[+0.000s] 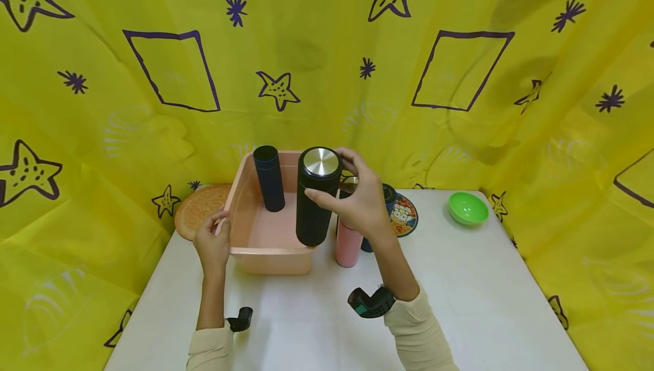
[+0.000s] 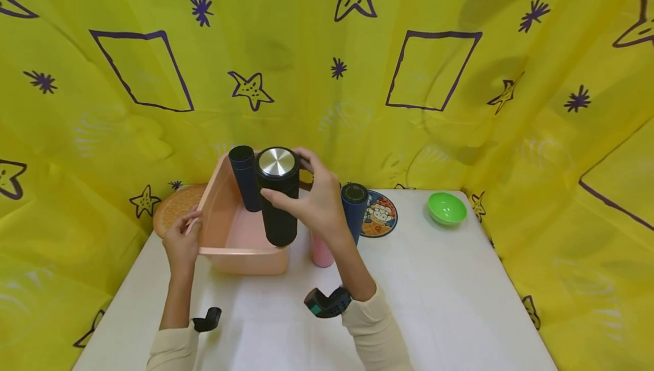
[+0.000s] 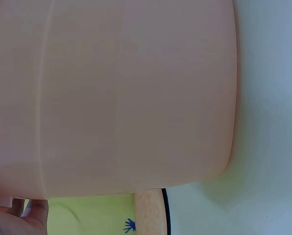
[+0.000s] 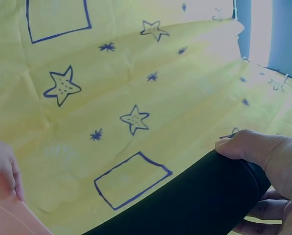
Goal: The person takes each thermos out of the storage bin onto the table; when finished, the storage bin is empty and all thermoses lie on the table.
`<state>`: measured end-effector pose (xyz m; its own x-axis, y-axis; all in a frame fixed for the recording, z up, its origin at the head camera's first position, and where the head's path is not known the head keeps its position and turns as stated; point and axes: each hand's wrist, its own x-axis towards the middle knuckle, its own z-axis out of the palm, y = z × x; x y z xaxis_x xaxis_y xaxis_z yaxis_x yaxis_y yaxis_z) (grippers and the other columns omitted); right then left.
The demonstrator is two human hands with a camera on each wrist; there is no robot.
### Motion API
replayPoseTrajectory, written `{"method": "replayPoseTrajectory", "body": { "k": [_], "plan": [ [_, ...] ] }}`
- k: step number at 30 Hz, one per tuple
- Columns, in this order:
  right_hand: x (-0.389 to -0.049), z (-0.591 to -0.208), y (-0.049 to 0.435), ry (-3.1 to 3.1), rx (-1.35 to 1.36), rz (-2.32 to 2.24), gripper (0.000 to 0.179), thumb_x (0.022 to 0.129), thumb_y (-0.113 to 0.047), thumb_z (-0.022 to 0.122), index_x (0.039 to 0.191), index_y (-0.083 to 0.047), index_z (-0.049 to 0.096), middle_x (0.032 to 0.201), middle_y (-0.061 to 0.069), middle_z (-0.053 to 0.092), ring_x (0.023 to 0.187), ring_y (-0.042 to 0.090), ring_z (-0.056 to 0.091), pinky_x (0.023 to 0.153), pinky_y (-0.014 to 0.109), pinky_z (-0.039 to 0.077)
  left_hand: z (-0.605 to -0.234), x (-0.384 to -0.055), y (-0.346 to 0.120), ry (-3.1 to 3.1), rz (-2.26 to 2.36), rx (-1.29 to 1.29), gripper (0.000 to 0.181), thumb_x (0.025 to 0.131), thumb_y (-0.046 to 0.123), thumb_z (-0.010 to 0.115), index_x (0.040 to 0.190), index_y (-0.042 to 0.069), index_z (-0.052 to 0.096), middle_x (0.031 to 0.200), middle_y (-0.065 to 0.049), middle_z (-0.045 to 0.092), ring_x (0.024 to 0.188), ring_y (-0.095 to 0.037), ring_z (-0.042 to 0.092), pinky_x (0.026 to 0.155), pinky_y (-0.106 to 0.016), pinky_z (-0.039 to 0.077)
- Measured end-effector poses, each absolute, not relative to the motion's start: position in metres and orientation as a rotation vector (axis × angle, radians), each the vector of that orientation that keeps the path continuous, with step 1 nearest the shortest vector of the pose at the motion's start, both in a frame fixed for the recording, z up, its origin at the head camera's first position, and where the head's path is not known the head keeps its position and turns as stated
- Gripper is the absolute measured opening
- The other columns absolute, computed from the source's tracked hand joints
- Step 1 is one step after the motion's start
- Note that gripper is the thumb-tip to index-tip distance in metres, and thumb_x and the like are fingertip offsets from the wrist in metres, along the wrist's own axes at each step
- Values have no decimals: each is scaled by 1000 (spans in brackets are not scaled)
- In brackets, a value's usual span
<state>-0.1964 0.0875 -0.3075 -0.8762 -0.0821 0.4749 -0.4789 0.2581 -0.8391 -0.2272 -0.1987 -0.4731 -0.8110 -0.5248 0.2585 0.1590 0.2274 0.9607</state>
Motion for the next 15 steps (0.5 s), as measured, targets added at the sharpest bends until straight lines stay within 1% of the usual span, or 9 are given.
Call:
{"method": "replayPoseTrajectory", "body": {
  "k": [5,9,12,15],
  "plan": [
    [-185,-313,102,-2178,542,1649,72,68,-10,87,131,-6,53,123,9,66,113,17,62,81,31,58,-473,-228,-199,-1959,-1634,330,19,90,-2,62,106,-7,70,128,-15,65,115,-35,62,79,-2,45],
    [-174,-318,115,-2190,528,1653,73,66,-6,87,130,-5,53,123,9,67,110,14,63,81,26,57,-474,-228,-198,-1959,-1636,330,18,90,-2,62,105,-7,70,128,-14,65,115,-34,62,79,-2,45],
    [-164,-322,126,-2204,496,1624,71,66,-4,87,129,-6,54,120,8,68,106,9,63,80,25,57,-474,-227,-198,-1955,-1646,330,19,90,-2,62,105,-7,70,128,-13,65,116,-32,62,80,-2,45],
    [-158,-325,137,-2209,484,1612,70,65,-1,87,128,-6,55,119,8,68,106,7,62,80,26,57,-475,-228,-199,-1963,-1650,338,20,90,0,62,107,-8,70,129,-14,65,118,-31,61,81,-2,45]
  ]
}}
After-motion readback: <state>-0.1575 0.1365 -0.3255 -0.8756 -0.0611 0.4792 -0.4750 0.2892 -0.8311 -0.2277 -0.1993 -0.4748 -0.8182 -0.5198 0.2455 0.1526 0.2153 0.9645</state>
